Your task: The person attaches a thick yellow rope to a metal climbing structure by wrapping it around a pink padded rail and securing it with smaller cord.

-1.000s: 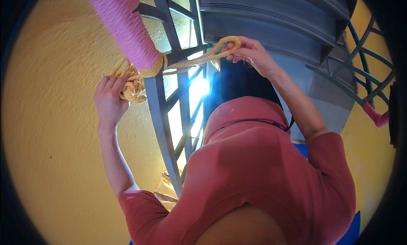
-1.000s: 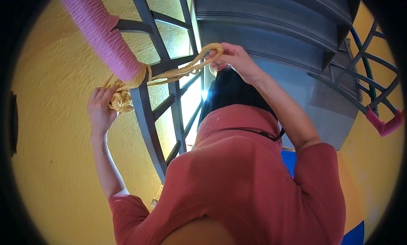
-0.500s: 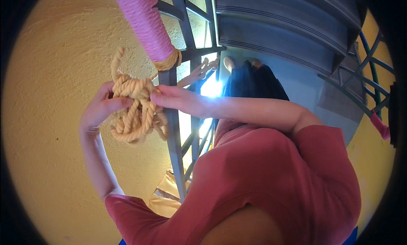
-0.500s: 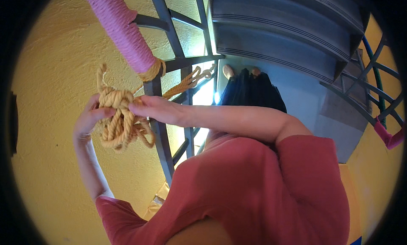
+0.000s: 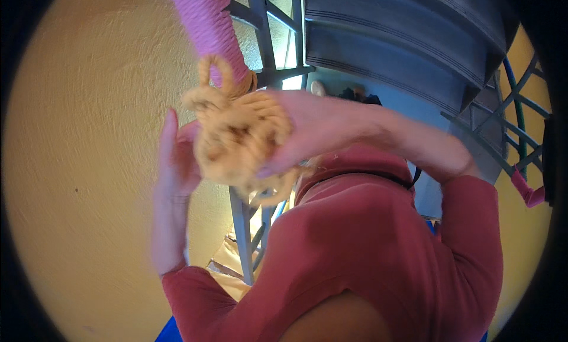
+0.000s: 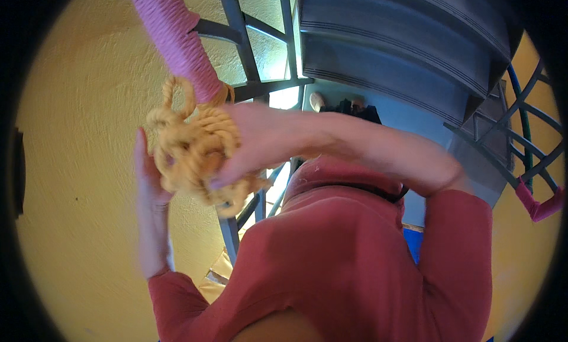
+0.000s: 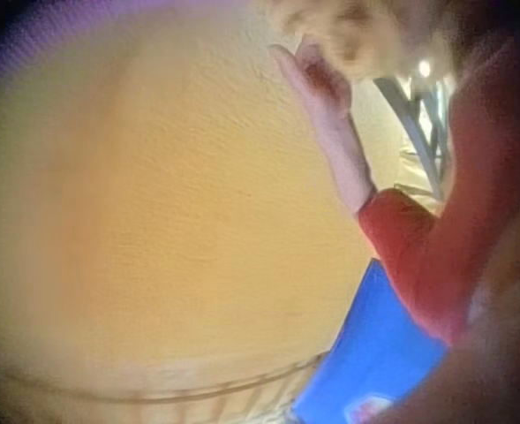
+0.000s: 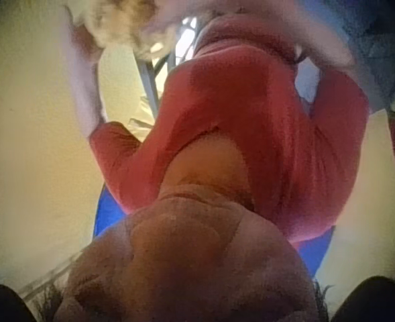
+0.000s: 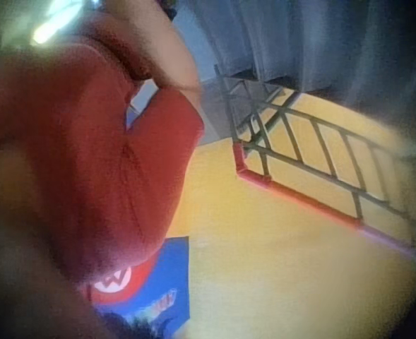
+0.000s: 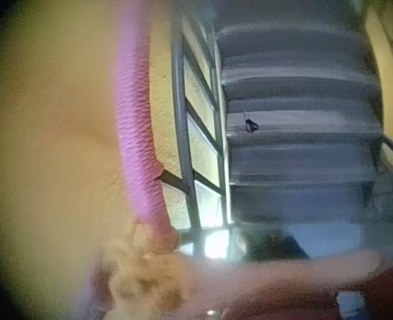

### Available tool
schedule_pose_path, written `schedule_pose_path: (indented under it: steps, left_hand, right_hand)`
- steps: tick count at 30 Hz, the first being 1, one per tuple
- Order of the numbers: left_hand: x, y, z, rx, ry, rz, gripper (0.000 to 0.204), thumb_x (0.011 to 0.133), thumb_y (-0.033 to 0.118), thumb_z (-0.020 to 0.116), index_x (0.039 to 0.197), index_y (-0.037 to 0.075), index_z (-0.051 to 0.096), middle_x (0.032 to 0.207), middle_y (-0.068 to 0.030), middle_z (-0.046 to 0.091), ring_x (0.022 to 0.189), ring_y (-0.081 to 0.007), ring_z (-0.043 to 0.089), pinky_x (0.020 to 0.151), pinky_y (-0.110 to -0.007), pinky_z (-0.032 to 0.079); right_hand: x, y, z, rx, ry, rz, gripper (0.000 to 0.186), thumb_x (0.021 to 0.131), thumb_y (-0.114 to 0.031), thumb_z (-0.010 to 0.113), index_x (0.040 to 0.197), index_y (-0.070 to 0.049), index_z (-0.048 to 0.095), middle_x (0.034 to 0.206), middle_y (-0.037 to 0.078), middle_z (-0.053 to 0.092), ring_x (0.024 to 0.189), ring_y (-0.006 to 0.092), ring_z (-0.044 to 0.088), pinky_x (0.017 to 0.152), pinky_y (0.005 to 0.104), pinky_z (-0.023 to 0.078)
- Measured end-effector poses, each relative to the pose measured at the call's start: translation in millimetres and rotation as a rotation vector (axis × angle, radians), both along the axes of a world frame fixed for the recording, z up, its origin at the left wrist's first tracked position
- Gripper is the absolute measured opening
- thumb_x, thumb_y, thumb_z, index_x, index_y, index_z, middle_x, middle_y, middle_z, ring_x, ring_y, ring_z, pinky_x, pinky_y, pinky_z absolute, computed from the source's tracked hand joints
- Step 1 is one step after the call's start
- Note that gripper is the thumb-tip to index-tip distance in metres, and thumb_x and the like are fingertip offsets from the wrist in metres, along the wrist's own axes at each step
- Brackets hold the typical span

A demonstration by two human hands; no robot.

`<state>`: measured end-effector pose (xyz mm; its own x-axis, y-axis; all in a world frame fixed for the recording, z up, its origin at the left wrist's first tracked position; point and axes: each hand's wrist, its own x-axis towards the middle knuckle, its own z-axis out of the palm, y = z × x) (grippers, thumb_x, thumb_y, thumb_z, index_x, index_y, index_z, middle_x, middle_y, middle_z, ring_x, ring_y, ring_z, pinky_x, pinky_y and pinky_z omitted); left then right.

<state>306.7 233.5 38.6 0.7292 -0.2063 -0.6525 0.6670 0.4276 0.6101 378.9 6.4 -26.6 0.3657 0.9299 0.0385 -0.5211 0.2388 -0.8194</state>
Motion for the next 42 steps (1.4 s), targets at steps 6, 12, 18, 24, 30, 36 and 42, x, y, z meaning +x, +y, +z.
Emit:
schedule_pose_path:
  steps: [6,12,18,24,30,36,42]
  left_hand:
    - [-21,-50,-56,-0.155,-0.075,0.333,0.048,0.096,0.039,0.039,0.123,0.0,0.048,0.124,-0.0133,0.052,0.121,-0.0294,0.045,0.102,-0.049,0.036]
    - [-32,-101,-83,-0.156,-0.01,0.658,0.022,0.092,0.015,0.053,0.113,0.008,0.05,0.112,-0.0058,0.055,0.107,-0.016,0.051,0.096,-0.035,0.04]
    - [-38,-141,-111,-0.05,-0.078,0.551,0.021,0.097,0.019,0.045,0.114,0.007,0.048,0.103,-0.0067,0.057,0.097,-0.016,0.055,0.089,-0.032,0.045]
    - [-59,-158,-125,0.159,0.033,0.552,0.012,0.097,0.016,0.041,0.101,0.007,0.048,0.093,-0.0016,0.051,0.083,-0.0082,0.051,0.072,-0.023,0.045]
    - [-59,-158,-99,0.354,-0.169,0.437,0.01,0.097,0.011,0.037,0.092,0.007,0.046,0.084,0.0009,0.046,0.073,-0.005,0.044,0.065,-0.019,0.04]
    - [-60,-153,-81,0.448,-0.178,0.423,0.017,0.098,0.012,0.037,0.09,0.005,0.049,0.08,0.0001,0.048,0.071,-0.0054,0.044,0.065,-0.021,0.039]
    - [-53,-153,-83,0.452,-0.225,0.477,0.027,0.101,0.026,0.038,0.089,0.005,0.05,0.074,0.0016,0.044,0.066,-0.0054,0.037,0.058,-0.021,0.033]
  right_hand:
    - [7,-69,-10,-0.156,-1.217,-0.286,0.049,0.063,-0.015,0.073,0.11,-0.011,0.058,0.116,0.011,0.057,0.102,0.0297,0.056,0.08,0.0359,0.05]
    - [-25,-89,-22,-0.122,-1.525,-0.328,0.032,0.074,-0.013,0.056,0.106,-0.01,0.056,0.124,0.009,0.05,0.108,0.0303,0.051,0.08,0.0373,0.049]
    - [-49,-95,-23,-0.541,-1.114,-0.347,0.059,0.073,-0.008,0.061,0.129,-0.007,0.045,0.127,0.015,0.048,0.113,0.0344,0.05,0.089,0.0405,0.045]
    - [-11,-101,-15,-0.498,-0.705,-0.324,0.041,0.075,-0.015,0.064,0.113,-0.002,0.057,0.112,0.017,0.059,0.104,0.0306,0.058,0.093,0.037,0.045]
    - [24,13,-49,-0.54,-0.347,0.216,0.079,0.074,-0.058,0.068,0.113,0.009,0.056,0.108,0.022,0.059,0.097,0.0289,0.059,0.083,0.0312,0.047]
    - [23,22,-57,-0.383,-0.169,0.245,0.034,0.084,-0.033,0.065,0.092,0.0,0.067,0.078,0.006,0.065,0.071,0.0108,0.057,0.067,0.0245,0.046]
    - [63,-50,-62,-0.174,0.435,-0.2,0.029,0.086,-0.02,0.059,0.103,0.002,0.057,0.079,0.008,0.061,0.074,0.0153,0.059,0.072,0.0298,0.048]
